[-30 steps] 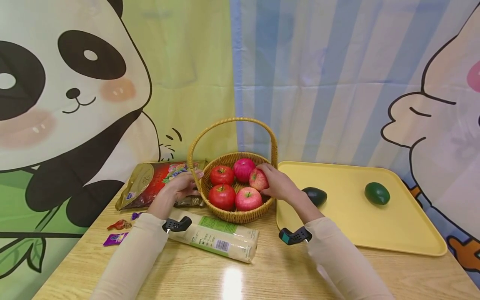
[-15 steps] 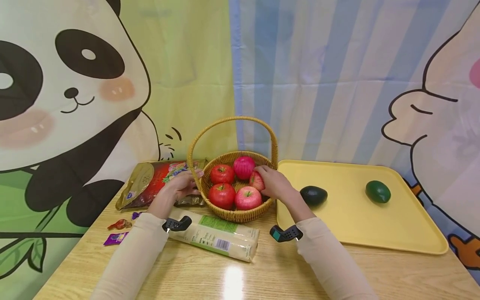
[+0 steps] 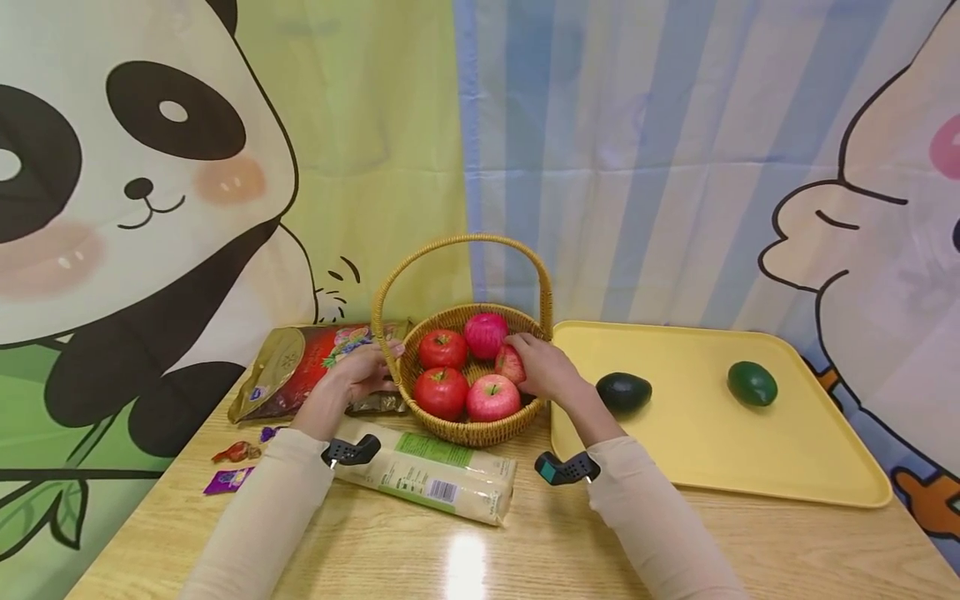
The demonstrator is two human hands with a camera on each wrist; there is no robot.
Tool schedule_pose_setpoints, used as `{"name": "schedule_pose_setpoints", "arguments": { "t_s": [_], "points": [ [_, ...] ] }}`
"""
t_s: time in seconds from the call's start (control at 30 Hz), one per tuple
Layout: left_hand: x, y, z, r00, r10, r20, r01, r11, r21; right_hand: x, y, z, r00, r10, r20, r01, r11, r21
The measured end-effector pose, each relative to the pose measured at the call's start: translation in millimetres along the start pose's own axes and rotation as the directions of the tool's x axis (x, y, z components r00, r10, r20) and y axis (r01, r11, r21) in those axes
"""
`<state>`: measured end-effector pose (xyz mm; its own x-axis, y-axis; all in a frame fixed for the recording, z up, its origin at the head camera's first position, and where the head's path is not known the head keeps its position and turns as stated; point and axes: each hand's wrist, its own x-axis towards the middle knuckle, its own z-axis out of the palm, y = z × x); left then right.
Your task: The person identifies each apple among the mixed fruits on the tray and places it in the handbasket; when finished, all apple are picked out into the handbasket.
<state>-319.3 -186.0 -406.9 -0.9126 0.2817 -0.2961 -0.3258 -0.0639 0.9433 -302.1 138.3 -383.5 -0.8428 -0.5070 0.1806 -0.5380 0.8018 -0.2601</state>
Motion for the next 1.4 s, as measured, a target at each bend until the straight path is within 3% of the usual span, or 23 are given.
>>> {"name": "schedule_pose_setpoints", "arguments": {
  "t_s": [0.97, 1.4],
  "points": [
    [0.2, 0.2, 2.7, 1.0, 0.023, 0.017, -0.024, 0.999, 0.031, -3, 2, -7, 0.998, -0.054, 0.042, 0.058, 0.994, -0.09],
    [-2.6, 0.2, 2.8, 1.0, 0.015, -0.018, -0.014, 0.999, 0.038, -15, 4, -18, 0.998, -0.046, 0.039, 0.046, 0.999, -0.008]
  ]
}}
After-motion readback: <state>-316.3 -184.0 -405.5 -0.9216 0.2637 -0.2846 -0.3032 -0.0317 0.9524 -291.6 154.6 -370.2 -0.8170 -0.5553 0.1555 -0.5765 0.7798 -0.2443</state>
